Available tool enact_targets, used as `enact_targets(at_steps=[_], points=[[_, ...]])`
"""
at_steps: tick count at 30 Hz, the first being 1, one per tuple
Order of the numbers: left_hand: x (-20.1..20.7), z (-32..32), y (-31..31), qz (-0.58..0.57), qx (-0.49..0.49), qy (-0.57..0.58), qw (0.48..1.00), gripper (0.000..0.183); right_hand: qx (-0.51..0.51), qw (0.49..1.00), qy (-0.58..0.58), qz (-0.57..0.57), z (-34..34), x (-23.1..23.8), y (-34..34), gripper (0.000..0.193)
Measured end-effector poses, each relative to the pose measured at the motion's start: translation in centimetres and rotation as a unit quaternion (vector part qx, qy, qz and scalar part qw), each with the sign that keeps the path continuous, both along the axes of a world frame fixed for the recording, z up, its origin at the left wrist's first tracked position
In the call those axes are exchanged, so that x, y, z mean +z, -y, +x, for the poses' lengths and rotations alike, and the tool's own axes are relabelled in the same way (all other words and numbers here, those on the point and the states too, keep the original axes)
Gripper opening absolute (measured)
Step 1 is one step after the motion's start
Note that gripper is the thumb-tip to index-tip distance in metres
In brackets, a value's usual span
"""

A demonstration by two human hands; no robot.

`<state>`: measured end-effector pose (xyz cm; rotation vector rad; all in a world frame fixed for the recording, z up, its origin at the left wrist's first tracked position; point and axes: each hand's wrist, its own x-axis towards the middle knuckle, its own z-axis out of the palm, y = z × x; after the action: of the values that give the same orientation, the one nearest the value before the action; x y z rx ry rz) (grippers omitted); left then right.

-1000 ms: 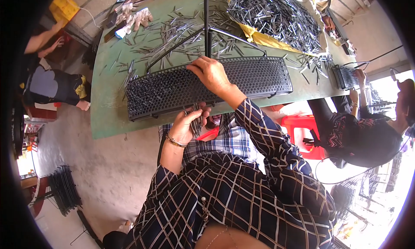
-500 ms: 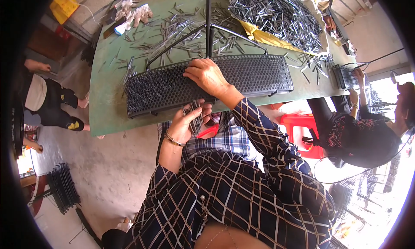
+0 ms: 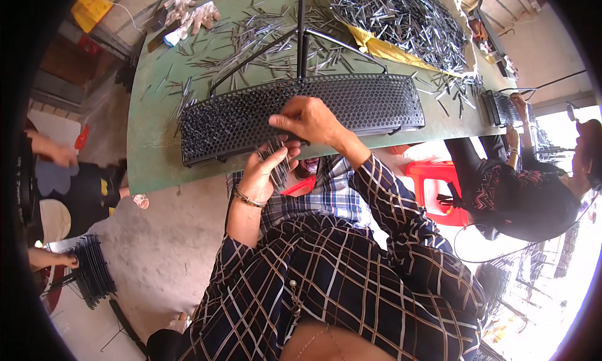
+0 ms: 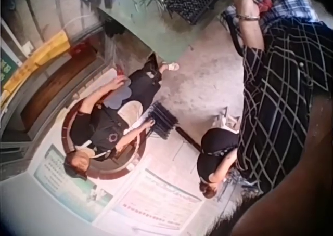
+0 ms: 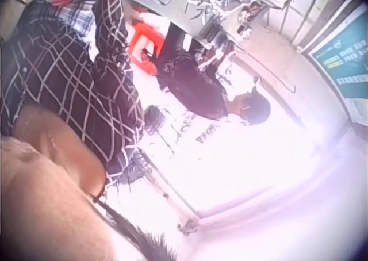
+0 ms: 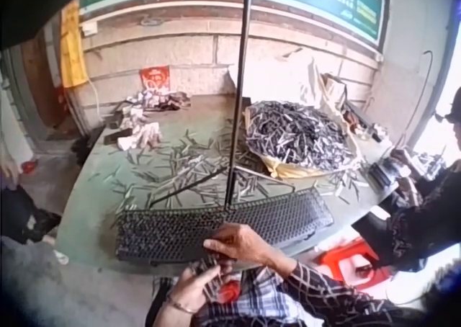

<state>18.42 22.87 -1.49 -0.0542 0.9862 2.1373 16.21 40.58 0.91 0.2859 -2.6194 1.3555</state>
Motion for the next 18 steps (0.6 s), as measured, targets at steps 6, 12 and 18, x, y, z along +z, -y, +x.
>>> enact_targets(at_steps=[6,12,18], points=[[0.0,0.3,-0.7,0.0,0.001,0.002,1.0,0.023,0.061,0.972,0.19,-0.123,1.6,0.2,-0.6,0.018],[-0.4,0.2,-0.9,0.013,-0.006,0.019,1.0,0.023,-0.063,0.951,0.196,-0.231,0.9,0.3,-1.4,0.021],[-0.6,0.1,-0.8,-0.001,-0.015,0.029,0.999,0.028,-0.137,0.969,0.06,-0.197,-1.4,0.2,-1.5,0.027]])
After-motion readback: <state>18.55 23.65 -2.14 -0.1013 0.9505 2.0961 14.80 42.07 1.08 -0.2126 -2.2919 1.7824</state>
